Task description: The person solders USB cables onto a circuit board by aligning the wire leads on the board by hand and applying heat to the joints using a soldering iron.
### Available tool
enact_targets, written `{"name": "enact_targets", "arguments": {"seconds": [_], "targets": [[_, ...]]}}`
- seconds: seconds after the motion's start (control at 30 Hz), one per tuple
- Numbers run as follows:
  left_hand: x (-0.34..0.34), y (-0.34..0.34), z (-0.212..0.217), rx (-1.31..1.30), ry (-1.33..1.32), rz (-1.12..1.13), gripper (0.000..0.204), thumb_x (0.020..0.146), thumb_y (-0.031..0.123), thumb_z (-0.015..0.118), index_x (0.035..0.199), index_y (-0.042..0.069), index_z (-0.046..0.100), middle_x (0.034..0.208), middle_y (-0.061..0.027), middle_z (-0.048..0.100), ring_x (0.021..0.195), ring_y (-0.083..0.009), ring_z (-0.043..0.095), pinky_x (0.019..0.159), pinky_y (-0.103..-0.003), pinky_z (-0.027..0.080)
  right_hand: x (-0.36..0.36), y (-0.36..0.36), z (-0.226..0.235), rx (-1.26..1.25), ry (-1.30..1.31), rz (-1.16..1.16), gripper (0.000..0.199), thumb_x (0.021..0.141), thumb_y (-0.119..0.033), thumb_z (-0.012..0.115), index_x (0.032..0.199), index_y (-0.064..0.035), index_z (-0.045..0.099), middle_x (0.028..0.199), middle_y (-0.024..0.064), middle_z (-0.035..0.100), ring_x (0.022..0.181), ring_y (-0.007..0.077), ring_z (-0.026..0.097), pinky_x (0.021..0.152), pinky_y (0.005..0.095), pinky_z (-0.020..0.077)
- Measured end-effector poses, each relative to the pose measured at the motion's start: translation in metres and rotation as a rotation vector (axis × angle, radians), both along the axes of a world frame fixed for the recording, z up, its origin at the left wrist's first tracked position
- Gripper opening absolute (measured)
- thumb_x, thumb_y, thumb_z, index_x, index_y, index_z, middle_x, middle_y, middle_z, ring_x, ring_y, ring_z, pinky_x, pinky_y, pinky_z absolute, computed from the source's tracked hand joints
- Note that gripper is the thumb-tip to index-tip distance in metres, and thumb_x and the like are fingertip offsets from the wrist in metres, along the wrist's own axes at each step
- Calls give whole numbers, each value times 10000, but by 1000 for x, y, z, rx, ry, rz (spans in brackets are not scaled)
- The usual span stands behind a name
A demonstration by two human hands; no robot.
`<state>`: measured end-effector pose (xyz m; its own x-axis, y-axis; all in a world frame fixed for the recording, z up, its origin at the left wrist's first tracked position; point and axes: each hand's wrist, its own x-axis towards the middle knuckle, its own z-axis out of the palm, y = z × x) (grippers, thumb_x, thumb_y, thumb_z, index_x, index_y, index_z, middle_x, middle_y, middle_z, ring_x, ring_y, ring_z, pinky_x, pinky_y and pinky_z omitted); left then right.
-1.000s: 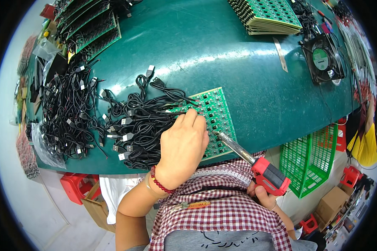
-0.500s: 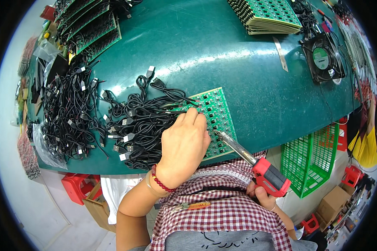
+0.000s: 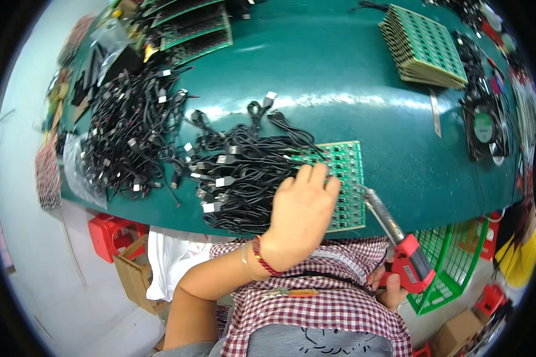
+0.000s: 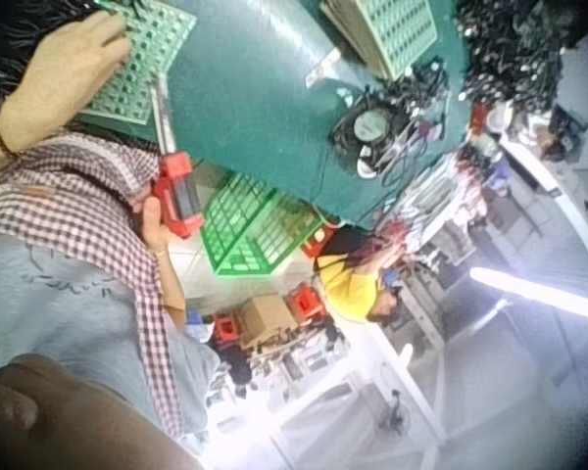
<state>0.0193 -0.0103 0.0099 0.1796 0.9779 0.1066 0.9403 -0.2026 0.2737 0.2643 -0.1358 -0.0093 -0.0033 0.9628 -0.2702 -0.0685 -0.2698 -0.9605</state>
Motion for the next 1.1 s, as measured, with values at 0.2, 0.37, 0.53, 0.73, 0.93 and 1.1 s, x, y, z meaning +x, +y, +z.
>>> {"name": "enact_targets", "arguments": {"seconds": [0.2, 0.37, 0.53, 0.73, 0.93, 1.1], "targets": [[-47, 7, 23, 190, -218, 15, 124, 747, 34, 599, 867, 56, 616, 838, -102, 571, 795, -274, 578, 691, -378, 472, -9, 24, 0, 146, -22, -126, 484, 936, -367, 499, 1166, 50, 409, 530, 84, 460, 403, 137, 422, 425, 272, 409], [-219, 50, -5, 274, 353, 599, 214, 786, 112, 680, 971, 36, 606, 926, -150, 621, 872, -315, 611, 698, -408, 505, -10, 29, 2, 182, 35, -188, 432, 962, -316, 473, 1202, 37, 404, 604, 79, 492, 412, 119, 415, 441, 248, 409], [-257, 52, -8, 245, -110, 615, 364, 808, 112, 671, 1121, -22, 542, 853, -161, 659, 644, -253, 646, 593, -327, 530, -11, 30, 2, 194, 51, -180, 425, 960, -311, 477, 1197, 34, 411, 613, 72, 489, 408, 112, 407, 425, 250, 395], [-240, 56, 17, 275, -887, 768, 487, 874, 83, 616, 1266, -21, 347, 736, -110, 613, 514, -134, 578, 452, -234, 477, -11, 38, 2, 198, 59, -204, 409, 961, -302, 473, 1200, 24, 412, 618, 61, 489, 404, 108, 400, 412, 249, 386], [-228, 45, 0, 114, -50, 564, 223, 829, -3, 584, 1047, 41, 601, 693, -86, 597, 611, -203, 602, 586, -315, 497, -11, 39, 5, 176, 65, -245, 402, 967, -301, 481, 1206, 14, 409, 637, 64, 501, 415, 105, 414, 413, 248, 392], [-209, 61, 4, 66, 14, -1, 289, 733, -26, 647, 1004, 60, 594, 1028, -85, 555, 1030, -297, 520, 893, -411, 426, -9, 38, 4, 179, 58, -239, 398, 972, -297, 480, 1207, 16, 408, 637, 67, 504, 425, 109, 435, 424, 251, 414]]}}
